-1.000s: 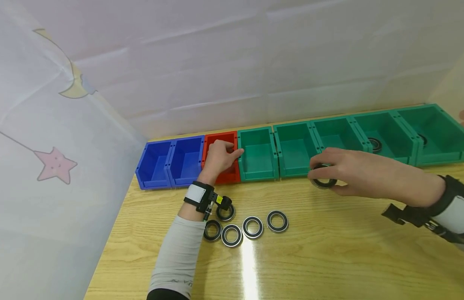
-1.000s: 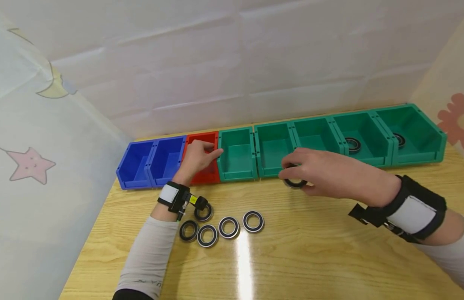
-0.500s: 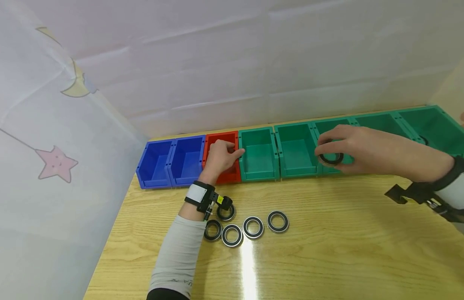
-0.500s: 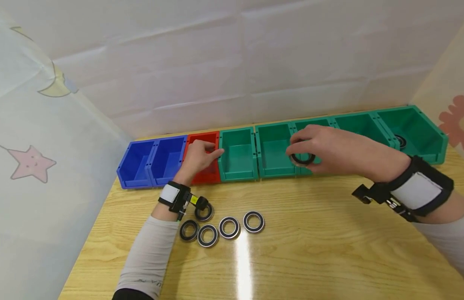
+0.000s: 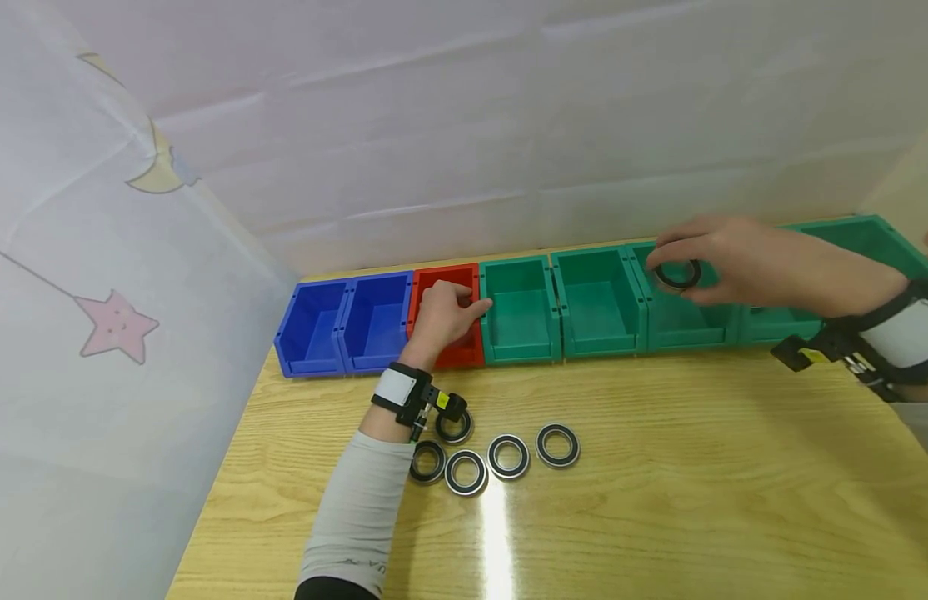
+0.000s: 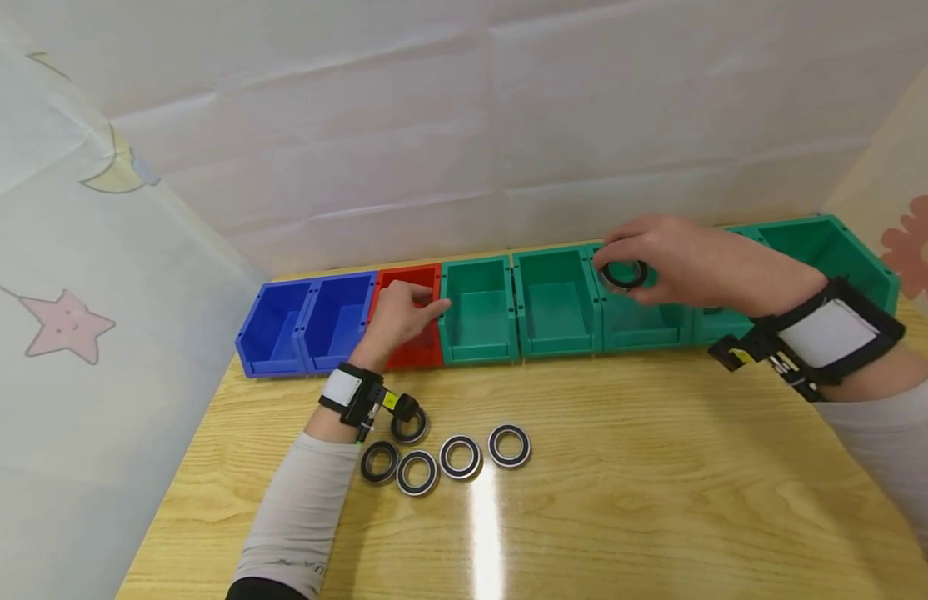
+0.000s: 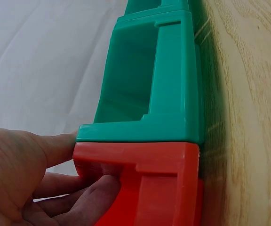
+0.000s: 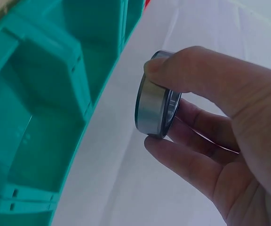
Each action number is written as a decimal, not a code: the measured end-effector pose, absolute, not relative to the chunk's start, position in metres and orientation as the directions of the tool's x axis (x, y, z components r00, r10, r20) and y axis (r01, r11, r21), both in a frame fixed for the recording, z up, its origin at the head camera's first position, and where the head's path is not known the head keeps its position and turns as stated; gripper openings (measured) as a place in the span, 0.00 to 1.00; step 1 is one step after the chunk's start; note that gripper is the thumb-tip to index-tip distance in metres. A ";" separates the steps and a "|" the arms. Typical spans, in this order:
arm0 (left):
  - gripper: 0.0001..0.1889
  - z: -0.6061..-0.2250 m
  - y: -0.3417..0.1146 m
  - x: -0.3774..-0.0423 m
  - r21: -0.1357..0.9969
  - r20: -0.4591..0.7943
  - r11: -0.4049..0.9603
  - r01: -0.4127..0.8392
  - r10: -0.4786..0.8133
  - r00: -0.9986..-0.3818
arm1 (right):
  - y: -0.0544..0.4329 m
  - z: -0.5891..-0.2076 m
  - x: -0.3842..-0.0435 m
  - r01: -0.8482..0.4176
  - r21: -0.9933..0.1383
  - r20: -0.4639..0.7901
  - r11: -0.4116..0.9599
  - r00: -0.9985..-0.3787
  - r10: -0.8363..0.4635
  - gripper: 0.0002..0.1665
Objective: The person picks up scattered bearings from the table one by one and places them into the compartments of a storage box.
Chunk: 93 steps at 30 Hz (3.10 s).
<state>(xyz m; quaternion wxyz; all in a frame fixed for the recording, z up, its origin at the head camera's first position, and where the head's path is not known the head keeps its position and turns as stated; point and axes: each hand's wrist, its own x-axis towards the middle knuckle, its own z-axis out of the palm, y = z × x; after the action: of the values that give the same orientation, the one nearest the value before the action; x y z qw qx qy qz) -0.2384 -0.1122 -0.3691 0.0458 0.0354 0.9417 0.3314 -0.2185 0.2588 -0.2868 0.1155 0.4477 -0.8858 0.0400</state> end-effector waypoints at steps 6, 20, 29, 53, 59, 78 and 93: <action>0.27 -0.371 -0.111 -0.238 0.629 -0.056 0.776 0.045 0.104 -0.993 | 0.268 -0.289 -0.229 -0.773 0.020 0.206 0.634 -0.618 -0.759 0.33; 0.28 -0.368 -0.110 -0.237 0.624 -0.062 0.780 0.041 0.102 -0.993 | 0.274 -0.302 -0.241 -0.726 -0.045 0.179 0.686 -0.681 -0.710 0.31; 0.28 -0.368 -0.111 -0.237 0.619 -0.063 0.784 0.042 0.103 -0.993 | 0.276 -0.318 -0.250 -0.688 -0.097 0.129 0.719 -0.725 -0.677 0.31; 0.27 -0.369 -0.112 -0.238 0.614 -0.060 0.789 0.039 0.097 -0.994 | 0.271 -0.348 -0.262 -0.604 -0.188 -0.020 0.775 -0.786 -0.618 0.29; 0.28 -0.368 -0.111 -0.239 0.612 -0.066 0.790 0.039 0.100 -0.993 | 0.269 -0.354 -0.262 -0.595 -0.174 -0.042 0.784 -0.791 -0.610 0.30; 0.28 -0.367 -0.110 -0.239 0.618 -0.077 0.786 0.024 0.091 -0.993 | 0.273 -0.373 -0.268 -0.598 -0.219 -0.054 0.771 -0.781 -0.622 0.19; 0.28 -0.367 -0.108 -0.239 0.613 -0.085 0.790 0.019 0.090 -0.992 | 0.270 -0.379 -0.267 -0.592 -0.164 -0.089 0.789 -0.788 -0.610 0.25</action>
<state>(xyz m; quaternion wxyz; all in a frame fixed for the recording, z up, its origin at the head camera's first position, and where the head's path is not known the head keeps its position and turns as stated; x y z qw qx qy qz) -0.2389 -0.1080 -0.3674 0.0551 0.0290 0.9445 0.3227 -0.2669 0.2701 -0.3786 -0.0686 0.3185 -0.9433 0.0639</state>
